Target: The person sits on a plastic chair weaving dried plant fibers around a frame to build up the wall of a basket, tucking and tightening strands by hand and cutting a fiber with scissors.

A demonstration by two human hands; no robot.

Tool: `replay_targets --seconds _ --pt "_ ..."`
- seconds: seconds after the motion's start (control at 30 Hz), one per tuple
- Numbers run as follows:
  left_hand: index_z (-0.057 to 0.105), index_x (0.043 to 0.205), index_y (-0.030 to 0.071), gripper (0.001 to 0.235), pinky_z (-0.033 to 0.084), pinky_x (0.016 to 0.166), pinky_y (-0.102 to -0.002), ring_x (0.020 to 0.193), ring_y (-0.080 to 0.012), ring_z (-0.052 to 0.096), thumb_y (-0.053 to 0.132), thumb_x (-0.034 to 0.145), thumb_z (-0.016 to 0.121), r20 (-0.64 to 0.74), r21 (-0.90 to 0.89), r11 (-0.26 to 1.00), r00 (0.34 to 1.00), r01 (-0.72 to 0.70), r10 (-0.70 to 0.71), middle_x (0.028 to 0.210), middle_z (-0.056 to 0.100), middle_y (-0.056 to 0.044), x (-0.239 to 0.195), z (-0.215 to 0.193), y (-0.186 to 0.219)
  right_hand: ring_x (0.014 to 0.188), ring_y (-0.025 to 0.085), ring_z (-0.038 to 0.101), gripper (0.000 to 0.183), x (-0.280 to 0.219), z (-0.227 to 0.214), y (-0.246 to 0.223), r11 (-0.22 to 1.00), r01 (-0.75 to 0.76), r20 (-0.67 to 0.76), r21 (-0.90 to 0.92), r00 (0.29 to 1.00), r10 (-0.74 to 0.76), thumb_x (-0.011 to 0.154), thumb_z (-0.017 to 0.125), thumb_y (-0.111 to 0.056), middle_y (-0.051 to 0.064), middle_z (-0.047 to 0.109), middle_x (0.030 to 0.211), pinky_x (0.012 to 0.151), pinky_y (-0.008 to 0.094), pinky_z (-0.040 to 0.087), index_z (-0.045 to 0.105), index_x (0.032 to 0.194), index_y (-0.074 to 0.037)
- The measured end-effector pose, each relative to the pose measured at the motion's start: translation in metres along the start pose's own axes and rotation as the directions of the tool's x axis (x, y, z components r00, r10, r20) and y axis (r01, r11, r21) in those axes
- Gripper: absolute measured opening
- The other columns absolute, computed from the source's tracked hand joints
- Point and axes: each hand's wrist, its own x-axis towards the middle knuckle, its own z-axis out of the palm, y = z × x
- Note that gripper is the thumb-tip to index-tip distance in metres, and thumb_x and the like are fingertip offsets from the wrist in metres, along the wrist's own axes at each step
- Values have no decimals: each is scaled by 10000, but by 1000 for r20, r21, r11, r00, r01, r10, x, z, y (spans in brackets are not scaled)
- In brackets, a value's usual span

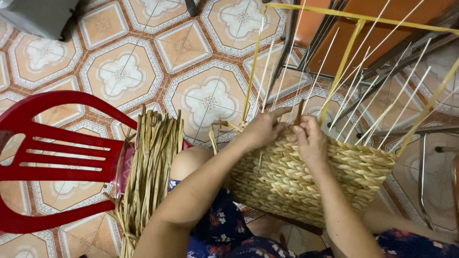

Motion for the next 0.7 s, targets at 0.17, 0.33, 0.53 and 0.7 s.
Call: replay_targets --seconds 0.17,0.33,0.53,0.7 --pt "715 1078 212 194 578 544 -228 577 -77 663 379 1058 620 -154 41 940 927 -338 340 771 700 8 -2 17 -24 713 166 718 210 7 -1 9 987 -45 3 152 999 45 979 557 -40 87 738 1023 577 310 624 602 1179 -84" --pt "524 1399 193 390 472 396 -367 437 -225 590 375 1057 568 10 498 841 971 -211 238 582 608 -55 -52 -24 28 678 167 710 166 1 14 11 978 -41 33 -206 998 49 1032 593 -102 68 764 976 575 282 603 692 1140 -179" --pt "550 1206 125 168 503 346 -350 457 -200 609 251 1095 555 -232 512 858 968 35 99 613 593 -59 -34 4 -66 828 112 732 73 -7 13 13 973 224 -25 55 975 -223 995 637 -113 38 747 1151 621 268 616 653 1064 -131" --pt "555 1174 91 357 564 565 -376 682 -244 677 343 958 689 -276 388 885 884 -256 377 840 657 -98 -61 -12 -9 697 132 709 80 2 17 2 988 50 -78 -149 995 -63 1004 656 -156 39 781 945 543 304 556 653 1081 -135"
